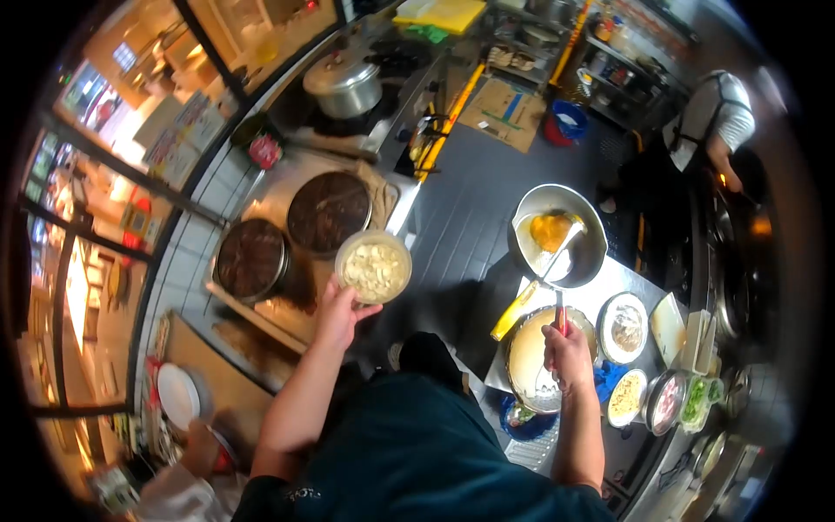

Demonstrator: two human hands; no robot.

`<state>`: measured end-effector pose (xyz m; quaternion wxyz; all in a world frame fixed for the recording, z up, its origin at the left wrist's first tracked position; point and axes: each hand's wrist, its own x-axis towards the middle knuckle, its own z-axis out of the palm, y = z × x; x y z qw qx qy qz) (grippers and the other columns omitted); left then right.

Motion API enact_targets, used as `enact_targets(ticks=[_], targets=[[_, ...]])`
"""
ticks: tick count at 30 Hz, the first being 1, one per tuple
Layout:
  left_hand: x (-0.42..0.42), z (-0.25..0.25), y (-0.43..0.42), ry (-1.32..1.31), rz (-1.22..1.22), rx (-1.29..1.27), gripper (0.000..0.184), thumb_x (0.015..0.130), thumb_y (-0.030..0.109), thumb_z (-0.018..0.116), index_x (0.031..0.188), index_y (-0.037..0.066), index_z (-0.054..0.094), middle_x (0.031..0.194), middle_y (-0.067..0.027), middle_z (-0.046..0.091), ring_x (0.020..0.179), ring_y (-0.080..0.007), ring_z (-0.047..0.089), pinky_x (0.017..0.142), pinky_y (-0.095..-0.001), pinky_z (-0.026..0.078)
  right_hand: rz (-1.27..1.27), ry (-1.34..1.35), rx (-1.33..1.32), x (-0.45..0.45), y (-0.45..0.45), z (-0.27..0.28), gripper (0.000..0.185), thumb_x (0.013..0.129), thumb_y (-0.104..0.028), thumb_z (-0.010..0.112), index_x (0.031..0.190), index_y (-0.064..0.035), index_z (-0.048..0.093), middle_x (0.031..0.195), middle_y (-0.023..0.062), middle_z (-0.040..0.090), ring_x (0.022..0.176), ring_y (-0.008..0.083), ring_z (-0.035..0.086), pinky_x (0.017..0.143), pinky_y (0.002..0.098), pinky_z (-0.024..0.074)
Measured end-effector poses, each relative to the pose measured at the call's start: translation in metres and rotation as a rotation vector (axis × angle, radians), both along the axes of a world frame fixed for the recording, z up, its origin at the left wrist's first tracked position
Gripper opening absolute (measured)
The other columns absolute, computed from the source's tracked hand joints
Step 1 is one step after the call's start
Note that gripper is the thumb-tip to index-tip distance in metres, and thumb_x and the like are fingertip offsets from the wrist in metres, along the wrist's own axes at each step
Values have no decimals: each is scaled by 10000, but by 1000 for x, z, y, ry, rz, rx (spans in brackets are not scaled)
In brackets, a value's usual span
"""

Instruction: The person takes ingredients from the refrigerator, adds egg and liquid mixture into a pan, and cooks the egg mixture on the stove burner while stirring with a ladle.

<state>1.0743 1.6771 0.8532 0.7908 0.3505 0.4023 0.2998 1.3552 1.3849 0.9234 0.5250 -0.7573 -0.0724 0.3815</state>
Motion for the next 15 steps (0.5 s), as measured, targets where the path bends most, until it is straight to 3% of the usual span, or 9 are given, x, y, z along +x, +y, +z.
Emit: enact_targets(ticks=[4,6,15], targets=[[44,-12,38,54,-56,-45,522,953,38,504,1447,100,348,1314,-130,577,1114,-274,658,760,-428,644,-61,8,-33,15,30,9,120,960,-140,619,925,-53,544,599,0,488,406,92,434,370,244,338],[72,-16,57,67,-109,-71,489,953,48,516,1420,76,372,1305,-146,579,1112,-279,657,765,-444,645,-114,45,-15,31,46,6,105,957,-96,617,925,-59,524,620,-6,473,410,86,423,372,241,354],[266,-31,151,61,-243,-161,350,941,41,487,1286,-17,507,1244,-167,611,1108,-311,656,891,-534,600,-271,33,-6,159,116,-13,112,927,-122,624,896,-47,547,629,-12,490,435,97,457,393,259,390]])
